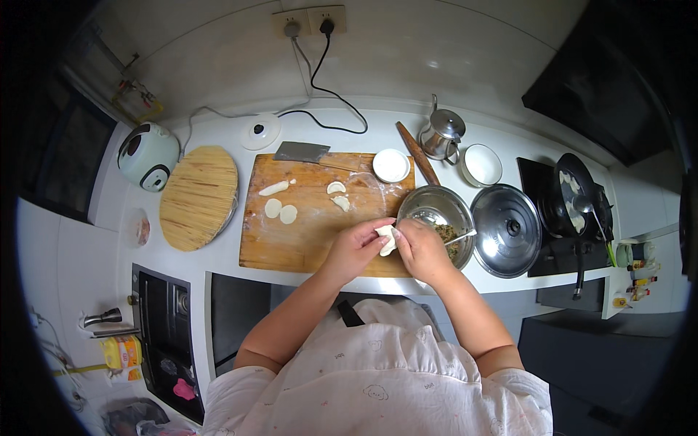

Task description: The person prepares dumplings by rolling small dough pieces into flat circles using a rolling pin. They scoop a green vegetable filling from a metal bowl and place it onto the dough, then fold and seal the edges to form dumplings. The finished dumplings are placed on a wooden cutting board.

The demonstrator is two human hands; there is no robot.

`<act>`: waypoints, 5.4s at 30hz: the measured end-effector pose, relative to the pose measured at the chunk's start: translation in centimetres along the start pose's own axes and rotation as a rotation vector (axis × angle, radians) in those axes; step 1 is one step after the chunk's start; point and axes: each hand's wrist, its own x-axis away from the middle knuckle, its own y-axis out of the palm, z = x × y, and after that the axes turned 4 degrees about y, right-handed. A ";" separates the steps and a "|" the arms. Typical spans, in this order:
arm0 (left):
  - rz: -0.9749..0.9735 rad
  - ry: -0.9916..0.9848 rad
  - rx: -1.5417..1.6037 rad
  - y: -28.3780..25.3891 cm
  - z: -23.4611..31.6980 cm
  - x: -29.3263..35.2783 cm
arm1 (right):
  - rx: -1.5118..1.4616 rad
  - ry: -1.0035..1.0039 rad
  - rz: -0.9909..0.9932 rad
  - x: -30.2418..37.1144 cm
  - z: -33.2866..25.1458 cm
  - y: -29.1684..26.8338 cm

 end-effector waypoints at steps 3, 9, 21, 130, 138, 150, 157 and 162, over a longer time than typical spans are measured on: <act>0.033 0.061 -0.066 -1.8 0.2 0.0 | 0.002 -0.031 0.063 -1.4 -1.0 1.4; 0.163 0.089 0.116 -4.6 1.2 -0.3 | -0.087 0.138 0.020 -3.5 -2.1 3.1; 0.083 0.071 0.239 -9.5 1.7 -1.2 | -0.109 0.152 0.086 -6.9 -4.4 7.1; -0.142 0.210 -1.419 -24.4 -12.4 3.1 | 0.283 0.565 0.389 -9.7 8.9 13.6; -0.091 0.173 -1.442 -22.3 -11.6 2.2 | 0.606 0.823 0.063 -10.6 22.0 4.2; 0.204 0.041 -0.866 -20.1 -11.9 5.8 | 0.800 0.988 -0.352 -14.8 27.5 5.3; 0.107 0.035 -1.205 -19.1 -12.4 6.3 | 0.641 0.763 -0.069 -14.6 26.4 4.4; 0.229 0.021 -0.926 -20.0 -11.3 7.4 | 0.442 0.326 0.195 -14.7 19.6 4.7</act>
